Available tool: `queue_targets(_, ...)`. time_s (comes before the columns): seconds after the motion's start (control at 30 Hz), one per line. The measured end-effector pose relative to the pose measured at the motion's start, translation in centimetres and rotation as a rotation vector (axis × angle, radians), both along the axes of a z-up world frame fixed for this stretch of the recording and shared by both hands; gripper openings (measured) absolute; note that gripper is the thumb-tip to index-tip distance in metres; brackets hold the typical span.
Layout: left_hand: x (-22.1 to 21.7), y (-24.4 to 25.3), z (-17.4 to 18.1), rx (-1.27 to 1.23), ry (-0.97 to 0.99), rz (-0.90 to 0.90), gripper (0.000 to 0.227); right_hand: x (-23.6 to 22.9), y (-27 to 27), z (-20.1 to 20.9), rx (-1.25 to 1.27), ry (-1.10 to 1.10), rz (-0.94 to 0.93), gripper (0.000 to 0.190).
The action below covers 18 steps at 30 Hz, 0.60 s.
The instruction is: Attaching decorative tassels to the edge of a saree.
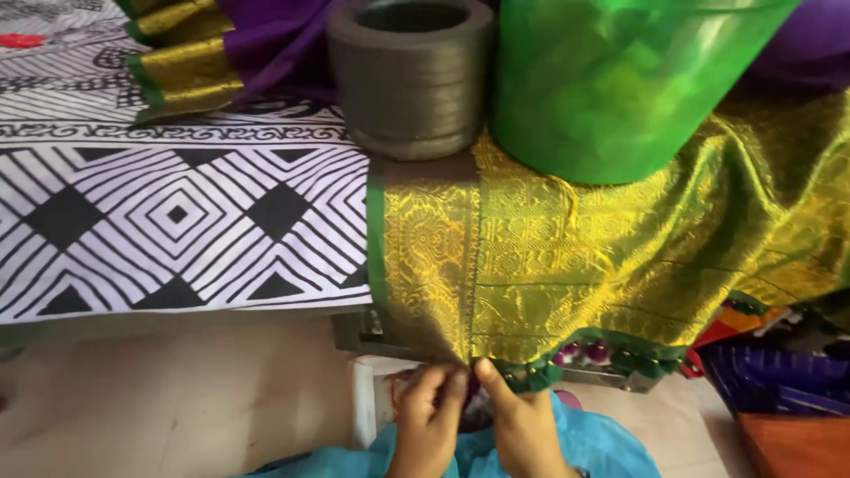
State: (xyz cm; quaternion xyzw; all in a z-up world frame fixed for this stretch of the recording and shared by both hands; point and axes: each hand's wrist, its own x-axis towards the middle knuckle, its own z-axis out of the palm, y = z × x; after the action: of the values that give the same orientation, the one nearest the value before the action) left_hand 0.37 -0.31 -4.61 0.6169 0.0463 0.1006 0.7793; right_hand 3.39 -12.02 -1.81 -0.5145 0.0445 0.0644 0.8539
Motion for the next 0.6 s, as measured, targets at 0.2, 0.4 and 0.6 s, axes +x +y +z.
queue_targets(0.2, -0.7, 1.4, 4.6, 0.299, -0.437, 0.115, 0.018, 0.2, -1.1, -9.7, -0.312, -0.427, -0.178, 0.019)
queue_targets(0.4, 0.6, 0.2, 2.7, 0.131, 0.157, -0.071, 0.025, 0.7, -1.6, -6.8, -0.102, -0.323, -0.005, 0.047)
queue_targets(0.6, -0.4, 0.1, 1.0, 0.378, -0.368, 0.240, 0.016, 0.8, -1.1, -3.9, 0.124, -0.040, 0.075, 0.017)
